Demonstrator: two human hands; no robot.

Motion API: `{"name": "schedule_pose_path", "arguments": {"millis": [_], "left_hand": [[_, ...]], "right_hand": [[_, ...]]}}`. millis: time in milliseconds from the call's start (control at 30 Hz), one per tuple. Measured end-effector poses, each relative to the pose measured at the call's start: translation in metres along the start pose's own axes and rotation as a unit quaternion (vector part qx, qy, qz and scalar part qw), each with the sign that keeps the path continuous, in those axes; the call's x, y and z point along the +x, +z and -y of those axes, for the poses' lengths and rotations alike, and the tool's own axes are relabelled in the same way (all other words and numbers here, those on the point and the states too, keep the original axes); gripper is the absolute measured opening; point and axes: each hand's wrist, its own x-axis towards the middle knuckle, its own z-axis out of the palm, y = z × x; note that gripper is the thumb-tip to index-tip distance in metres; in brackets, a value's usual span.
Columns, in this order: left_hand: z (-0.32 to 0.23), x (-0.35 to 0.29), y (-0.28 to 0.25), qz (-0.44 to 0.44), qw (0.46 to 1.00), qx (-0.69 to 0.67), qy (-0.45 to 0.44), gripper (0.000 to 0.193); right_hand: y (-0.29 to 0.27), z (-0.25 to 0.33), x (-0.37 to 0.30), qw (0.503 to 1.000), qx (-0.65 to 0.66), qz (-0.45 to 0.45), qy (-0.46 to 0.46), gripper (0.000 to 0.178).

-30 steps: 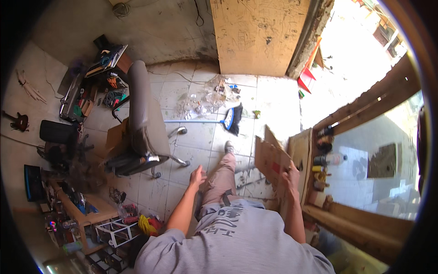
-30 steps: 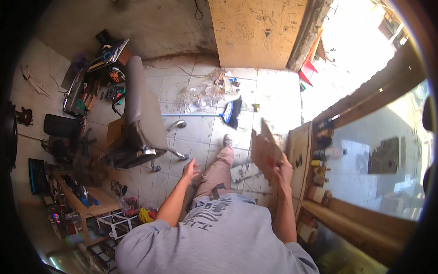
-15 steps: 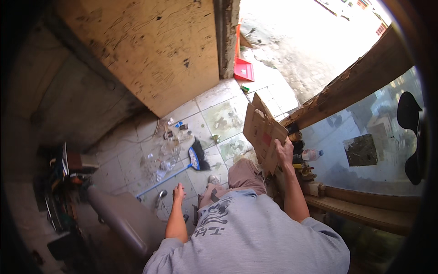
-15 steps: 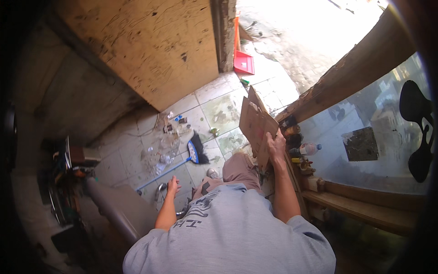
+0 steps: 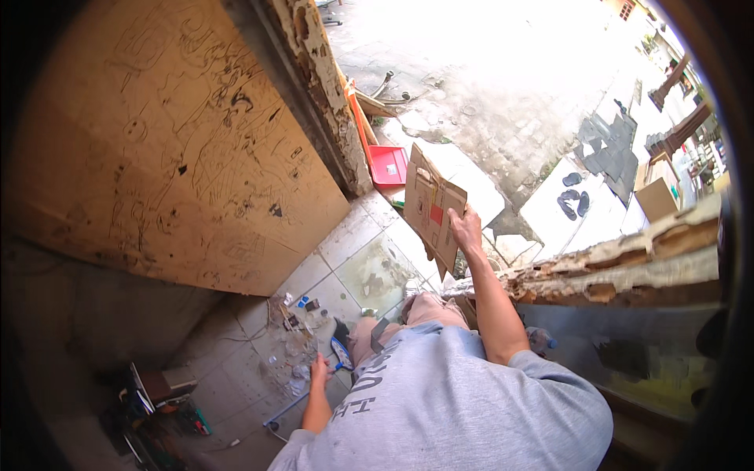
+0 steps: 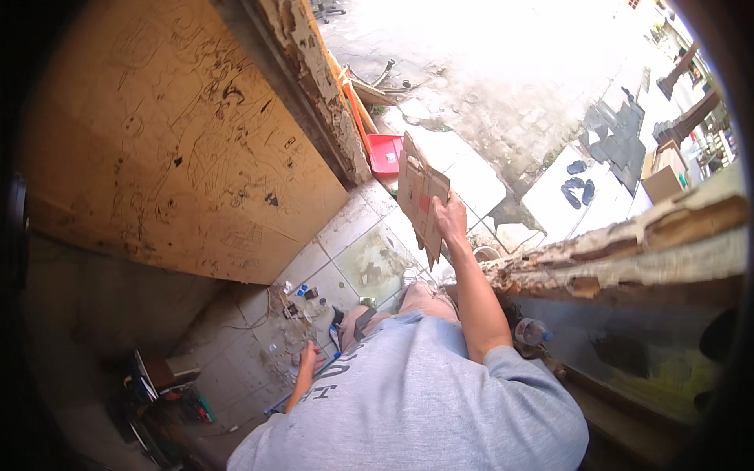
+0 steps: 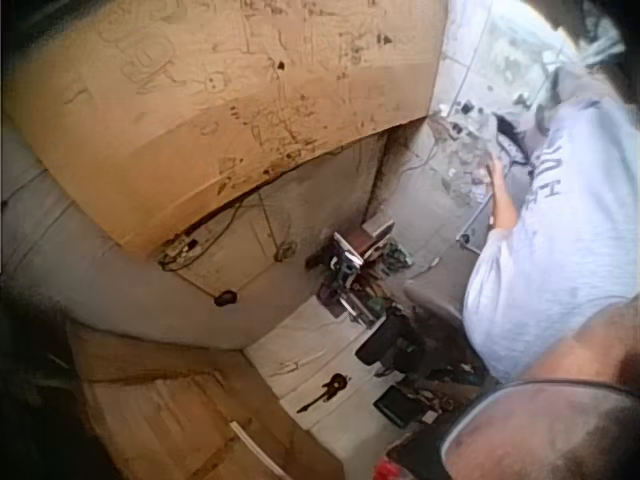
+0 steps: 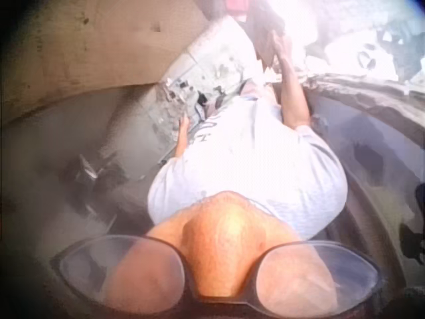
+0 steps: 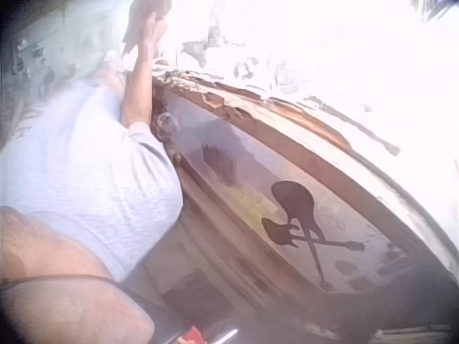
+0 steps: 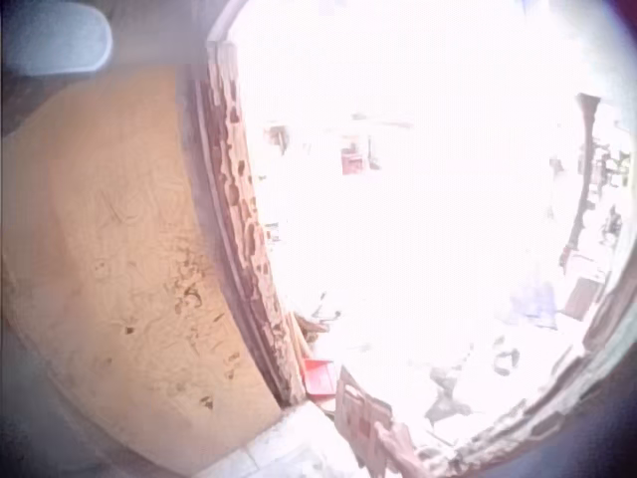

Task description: The person handles a shoe, moves a chair and cardboard, and sweeps the floor with a broom in a cluttered room.

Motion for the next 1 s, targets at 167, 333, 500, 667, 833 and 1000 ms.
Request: {"name": "schedule_pose_path", "arguments": {"millis": [167,333,500,667,833,1000], "left_hand": [[-0.065,-0.004,0.063,0.082,0.982,0.112,0.131,0.063],[-0.159,0.043,0.117,0.044,0.974,0.205,0.091,0.066],[-0.263,0.092,0.135,0.098,0.989,0.109,0.031,0.059],[-0.455,0.155,0.181,0.087,0.996,0.015,0.029,0.056],[-0.612,0.11,0.207,0.077,0.977,-0.094,0.173,0.051],[-0.62,0.088,0.254,-0.034,0.958,-0.245,0.143,0.049]], "right_hand": [[0.024,0.029,0.133,0.999,-0.008,-0.028,0.027,0.035],[0.053,0.045,0.25,0.998,-0.045,-0.019,0.036,0.035],[0.07,0.021,0.33,0.998,-0.045,-0.01,0.043,0.036],[0.082,0.044,0.432,0.99,-0.14,0.006,0.013,0.037],[0.108,0.056,0.525,0.987,-0.159,0.034,0.002,0.039],[0.179,0.074,0.666,0.964,-0.224,0.106,-0.099,0.038]]}}
